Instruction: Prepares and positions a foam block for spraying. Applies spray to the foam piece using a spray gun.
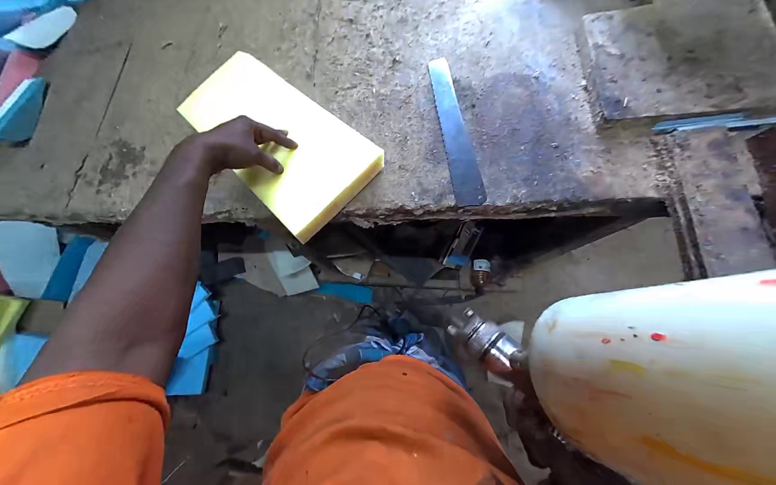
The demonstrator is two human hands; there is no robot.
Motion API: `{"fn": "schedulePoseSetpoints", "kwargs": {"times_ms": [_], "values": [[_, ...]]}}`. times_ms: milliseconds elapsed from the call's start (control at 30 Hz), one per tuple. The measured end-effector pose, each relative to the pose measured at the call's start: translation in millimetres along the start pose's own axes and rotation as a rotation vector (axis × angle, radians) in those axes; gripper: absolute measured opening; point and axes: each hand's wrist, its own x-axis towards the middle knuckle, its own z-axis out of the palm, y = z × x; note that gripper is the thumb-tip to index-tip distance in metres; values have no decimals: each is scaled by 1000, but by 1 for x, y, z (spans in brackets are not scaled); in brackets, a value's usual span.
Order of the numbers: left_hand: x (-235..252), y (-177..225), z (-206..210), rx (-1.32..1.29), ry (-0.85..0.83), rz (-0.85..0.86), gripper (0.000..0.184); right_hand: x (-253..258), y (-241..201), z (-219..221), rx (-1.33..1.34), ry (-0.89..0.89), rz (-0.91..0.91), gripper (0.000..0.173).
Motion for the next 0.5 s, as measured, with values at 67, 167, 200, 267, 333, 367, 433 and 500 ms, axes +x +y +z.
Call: {"fn": "schedulePoseSetpoints", "kwargs": {"times_ms": [67,167,200,267,333,367,433,500], "values": [[-3,-1,2,-52,22,15,46,4,2,-7,30,-87,-125,24],[-5,-8,6,-71,54,58,35,5,-8,-11,-30,-64,-202,24],[-4,-10,9,-59,75,77,35,4,-9,-20,-62,-47,-205,24],[-6,-13,19,-6,131,82,47,5,-28,-27,-110,-7,-209,23],[-6,-20,36,55,207,77,65,9,-55,-25,-137,21,-215,23],[-5,-26,45,82,253,94,71,12,-69,-23,-165,34,-217,23],[-2,-38,61,95,331,185,76,18,-94,-19,-231,62,-212,23],[-2,-47,73,118,406,254,73,22,-110,-16,-264,93,-170,22]]}}
